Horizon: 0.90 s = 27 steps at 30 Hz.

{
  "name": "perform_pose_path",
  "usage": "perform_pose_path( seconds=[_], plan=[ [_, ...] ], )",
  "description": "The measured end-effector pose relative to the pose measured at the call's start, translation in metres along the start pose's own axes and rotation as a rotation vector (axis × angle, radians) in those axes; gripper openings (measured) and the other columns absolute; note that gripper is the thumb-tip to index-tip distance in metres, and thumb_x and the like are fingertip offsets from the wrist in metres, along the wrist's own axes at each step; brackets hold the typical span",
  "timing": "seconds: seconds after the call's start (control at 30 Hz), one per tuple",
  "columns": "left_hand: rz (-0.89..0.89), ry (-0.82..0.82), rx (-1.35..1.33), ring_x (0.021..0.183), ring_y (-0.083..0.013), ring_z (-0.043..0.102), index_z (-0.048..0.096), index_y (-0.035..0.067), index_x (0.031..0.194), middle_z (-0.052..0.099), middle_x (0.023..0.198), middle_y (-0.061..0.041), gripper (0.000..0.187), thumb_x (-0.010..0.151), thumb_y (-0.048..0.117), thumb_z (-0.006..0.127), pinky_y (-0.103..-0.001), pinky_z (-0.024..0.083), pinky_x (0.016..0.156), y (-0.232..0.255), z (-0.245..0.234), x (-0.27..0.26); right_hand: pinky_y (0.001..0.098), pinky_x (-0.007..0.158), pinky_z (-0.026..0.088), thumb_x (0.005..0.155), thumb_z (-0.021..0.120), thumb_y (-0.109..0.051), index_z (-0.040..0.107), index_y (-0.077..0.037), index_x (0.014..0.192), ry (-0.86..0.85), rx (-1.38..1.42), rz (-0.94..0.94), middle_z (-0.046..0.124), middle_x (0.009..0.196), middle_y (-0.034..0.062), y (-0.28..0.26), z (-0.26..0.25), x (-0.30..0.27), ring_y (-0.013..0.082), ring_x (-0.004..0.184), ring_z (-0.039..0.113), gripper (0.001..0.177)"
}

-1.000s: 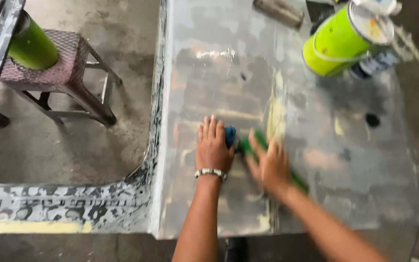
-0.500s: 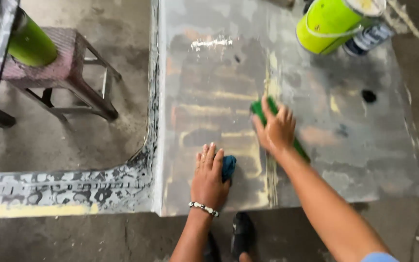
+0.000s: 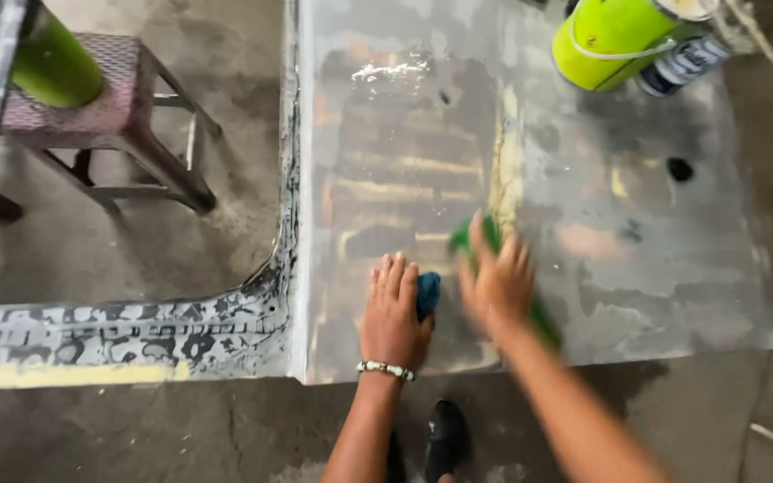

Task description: The person scrubs a large, flat, metallic surface with a green sponge and a blue cloth. They repeatedly wipe the surface, occasionally dipping the cloth into a bucket of water to rinse it before continuing to clean the area.

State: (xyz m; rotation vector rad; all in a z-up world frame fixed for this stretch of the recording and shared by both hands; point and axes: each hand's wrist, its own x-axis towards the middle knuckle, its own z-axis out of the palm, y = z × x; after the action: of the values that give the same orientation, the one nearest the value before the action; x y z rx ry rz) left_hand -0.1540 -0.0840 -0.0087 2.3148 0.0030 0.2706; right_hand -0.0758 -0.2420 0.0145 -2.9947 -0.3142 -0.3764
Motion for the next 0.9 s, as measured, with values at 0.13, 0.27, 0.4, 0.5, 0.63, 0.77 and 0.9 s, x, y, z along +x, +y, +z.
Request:
perform_pose_path(
  seconds=[0.13,0.27,0.4,0.5,0.63,0.77,0.9],
  plan=[
    [0.013,0.027,0.025,0.148,-0.0395,0.033,0.049,0.001,0.14,0.042,0.155,-0.023,0.079,0.067,0.007,0.078,-0.05,0.022,0.123,-0.008,-0.004,-0.004,0.0582,0.096,0.043,0.09,0.058,-0.039,0.043,-0.026,0.157,0.067,0.008,-0.196,0.053,0.131,0.0316,-0.003,0.001,-0.046,0.0485,0.117,0.052,0.07],
    [-0.03,-0.024,0.027,0.148,-0.0379,0.032,0.048,0.001,0.14,0.041,0.155,-0.022,0.081,0.067,0.013,0.08,-0.05,0.021,0.122,-0.012,-0.007,-0.032,0.0579,0.095,0.044,0.097,0.062,-0.043,0.04,-0.028,0.159,-0.098,0.04,0.033,0.053,0.127,0.0285,0.013,0.01,0.022,0.0465,0.111,0.052,0.068],
    [-0.061,-0.024,0.124,0.148,-0.0356,0.031,0.051,0.003,0.139,0.039,0.157,-0.018,0.077,0.072,0.027,0.081,-0.049,0.02,0.121,-0.023,-0.036,-0.03,0.061,0.096,0.044,0.094,0.063,-0.042,0.042,-0.025,0.157,-0.03,0.04,-0.072,0.052,0.133,0.0297,-0.009,0.007,-0.027,0.0461,0.117,0.052,0.069],
    [-0.058,-0.014,0.158,0.149,-0.036,0.029,0.054,0.003,0.137,0.039,0.158,-0.017,0.073,0.074,0.031,0.079,-0.048,0.02,0.122,-0.03,-0.051,-0.022,0.0609,0.099,0.044,0.09,0.061,-0.045,0.044,-0.027,0.154,-0.038,0.024,-0.236,0.051,0.135,0.0292,-0.02,0.006,-0.05,0.0465,0.12,0.052,0.069],
    [-0.041,-0.039,0.135,0.15,-0.0361,0.029,0.052,0.001,0.14,0.038,0.159,-0.018,0.08,0.072,0.034,0.08,-0.048,0.019,0.123,-0.031,-0.047,-0.026,0.0613,0.098,0.042,0.097,0.059,-0.045,0.044,-0.024,0.158,-0.082,0.049,-0.226,0.049,0.139,0.0332,-0.023,0.018,0.025,0.0504,0.118,0.052,0.066],
    [-0.04,0.001,0.145,0.151,-0.0362,0.029,0.047,-0.002,0.145,0.038,0.16,-0.019,0.088,0.071,0.033,0.079,-0.048,0.019,0.124,-0.03,-0.044,-0.033,0.0581,0.101,0.043,0.098,0.058,-0.047,0.04,-0.029,0.159,-0.103,0.02,-0.076,0.053,0.136,0.0277,-0.043,0.012,-0.001,0.0479,0.121,0.052,0.066],
    [-0.076,0.003,0.133,0.15,-0.0382,0.025,0.041,-0.006,0.146,0.034,0.159,-0.023,0.094,0.071,0.037,0.078,-0.049,0.016,0.122,-0.032,-0.049,-0.019,0.0573,0.099,0.043,0.093,0.059,-0.047,0.038,-0.03,0.157,-0.093,0.001,-0.308,0.051,0.135,0.0292,-0.05,0.019,-0.007,0.0462,0.116,0.053,0.069]
  ],
)
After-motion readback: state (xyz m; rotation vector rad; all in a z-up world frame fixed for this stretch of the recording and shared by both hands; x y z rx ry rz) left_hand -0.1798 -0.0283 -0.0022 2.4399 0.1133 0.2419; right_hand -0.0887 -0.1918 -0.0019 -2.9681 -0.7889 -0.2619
